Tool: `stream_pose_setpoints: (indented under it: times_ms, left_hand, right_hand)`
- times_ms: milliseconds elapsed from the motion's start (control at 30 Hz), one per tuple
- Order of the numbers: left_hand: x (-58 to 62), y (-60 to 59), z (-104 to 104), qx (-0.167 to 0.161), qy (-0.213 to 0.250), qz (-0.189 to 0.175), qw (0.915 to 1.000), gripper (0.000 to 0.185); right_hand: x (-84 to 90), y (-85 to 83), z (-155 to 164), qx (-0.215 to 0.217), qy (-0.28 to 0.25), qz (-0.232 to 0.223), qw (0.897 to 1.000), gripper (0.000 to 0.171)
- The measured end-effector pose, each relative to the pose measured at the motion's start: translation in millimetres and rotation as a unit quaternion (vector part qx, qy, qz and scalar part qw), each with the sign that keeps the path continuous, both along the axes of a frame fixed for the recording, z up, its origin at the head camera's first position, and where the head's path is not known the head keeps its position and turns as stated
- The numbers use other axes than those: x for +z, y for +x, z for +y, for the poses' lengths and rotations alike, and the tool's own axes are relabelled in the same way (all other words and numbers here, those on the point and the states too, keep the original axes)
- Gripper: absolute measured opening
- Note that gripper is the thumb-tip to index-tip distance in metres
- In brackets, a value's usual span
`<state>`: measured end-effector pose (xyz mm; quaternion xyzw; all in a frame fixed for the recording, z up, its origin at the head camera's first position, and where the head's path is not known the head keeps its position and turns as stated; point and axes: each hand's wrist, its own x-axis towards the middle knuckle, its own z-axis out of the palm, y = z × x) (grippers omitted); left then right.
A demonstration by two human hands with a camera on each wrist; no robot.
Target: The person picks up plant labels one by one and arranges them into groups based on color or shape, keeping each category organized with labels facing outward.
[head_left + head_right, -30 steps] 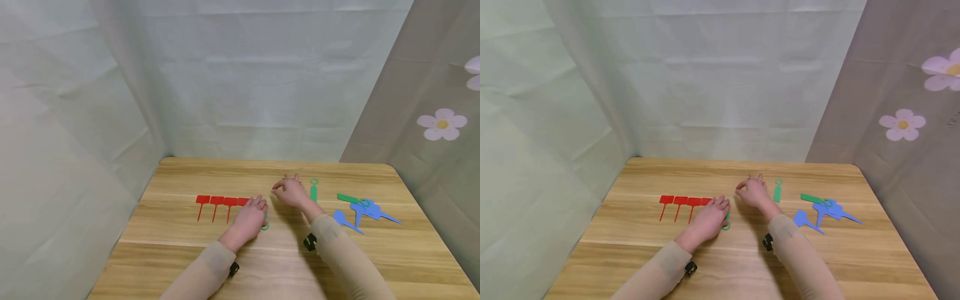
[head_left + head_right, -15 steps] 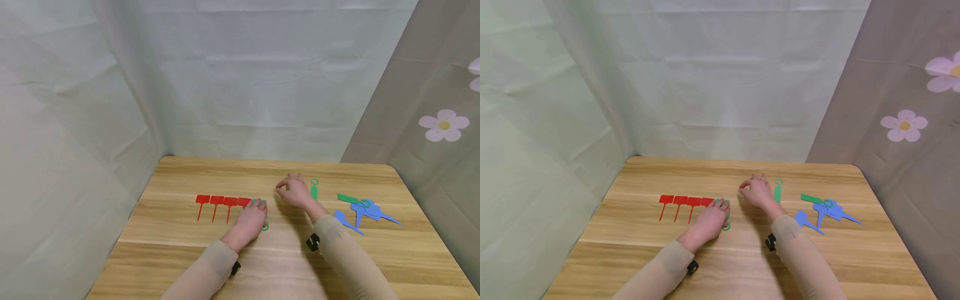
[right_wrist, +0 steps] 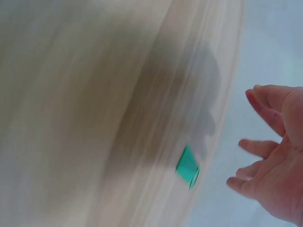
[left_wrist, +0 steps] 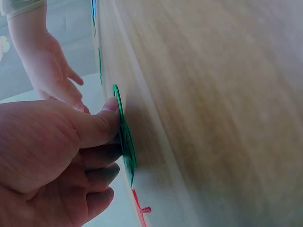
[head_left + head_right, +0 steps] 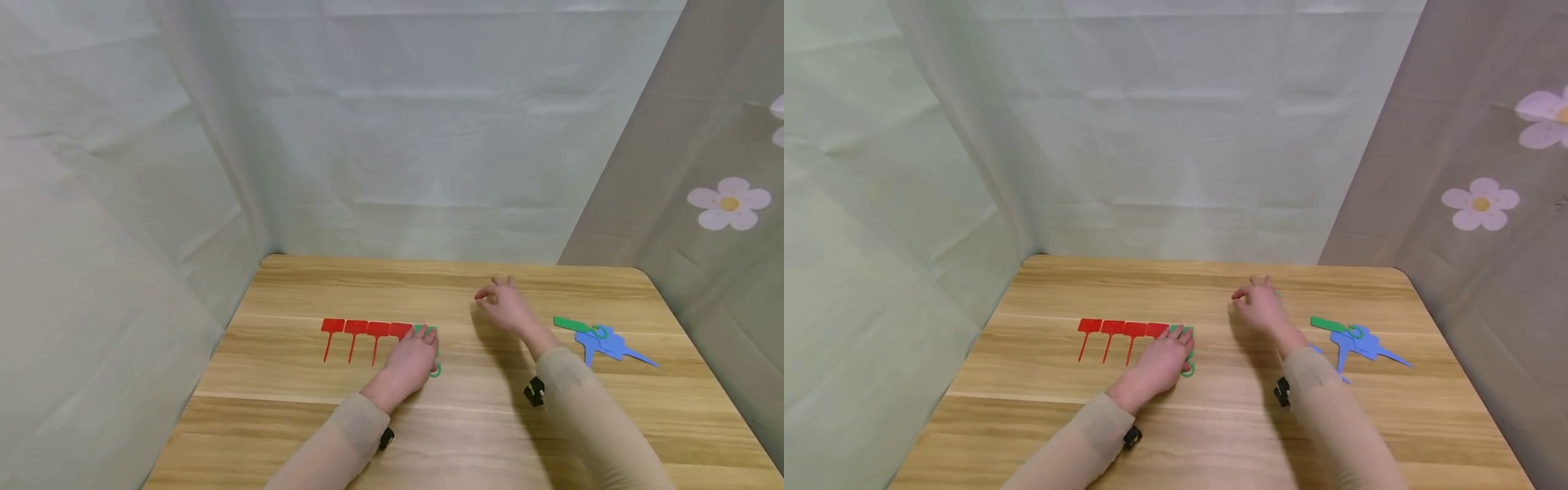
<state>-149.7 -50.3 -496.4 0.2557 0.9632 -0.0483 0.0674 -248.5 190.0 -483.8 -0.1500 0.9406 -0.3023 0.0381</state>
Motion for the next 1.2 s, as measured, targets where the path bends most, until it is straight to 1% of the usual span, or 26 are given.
stream_pose_setpoints:
  times_ms: [100,233,333,467,567,667,767,833,900,967,1067,1200]
  left_hand:
    - [-1.1,-0.4,0.5,0.0,0.002,-0.002,1.0,0.051]
    - [-1.6,-1.2,0.8,0.002,0.003,0.001,1.0,0.051]
    - [-1.7,-1.2,1.0,0.002,0.006,0.001,1.0,0.051]
    - [-2.6,-0.8,1.1,0.002,0.006,0.001,1.0,0.052]
    - [-2.8,-0.6,0.9,0.004,0.005,0.002,1.0,0.052]
    - [-2.7,-0.5,0.5,0.004,0.004,0.001,1.0,0.052]
    - [-3.4,-0.9,0.4,0.005,0.004,0.001,1.0,0.052]
    - [-3.4,-1.0,0.6,0.006,0.004,0.001,1.0,0.051]
    - [-3.4,-1.0,0.9,0.005,0.001,0.0,1.0,0.052]
    - [-2.7,-1.1,1.8,0.004,-0.003,-0.002,1.0,0.052]
    - [-1.6,-1.2,2.7,0.004,-0.01,-0.001,0.9999,0.052]
    - [-0.5,-1.3,3.6,0.009,-0.009,-0.002,0.9999,0.052]
  right_hand:
    - [3.1,-2.8,16.6,0.017,0.026,0.011,0.999,0.021]
    - [5.6,-6.6,41.3,0.053,0.056,0.049,0.996,0.016]
    - [5.8,-7.9,59.2,0.081,0.082,0.075,0.99,0.013]
    - [7.0,-7.5,79.0,0.116,0.128,0.088,0.981,0.017]
    - [7.8,-7.5,88.5,0.146,0.163,0.103,0.97,0.022]
    - [7.6,-7.8,93.3,0.181,0.177,0.124,0.96,0.027]
    - [7.1,-7.7,94.6,0.217,0.192,0.155,0.945,0.032]
    - [6.0,-7.6,94.8,0.233,0.211,0.168,0.934,0.034]
    - [4.8,-7.6,94.6,0.246,0.235,0.178,0.923,0.034]
    - [3.5,-8.1,95.0,0.253,0.248,0.18,0.918,0.035]
    - [1.4,-9.5,96.0,0.265,0.253,0.198,0.909,0.034]
    - [-1.3,-11.9,97.1,0.282,0.253,0.242,0.893,0.032]
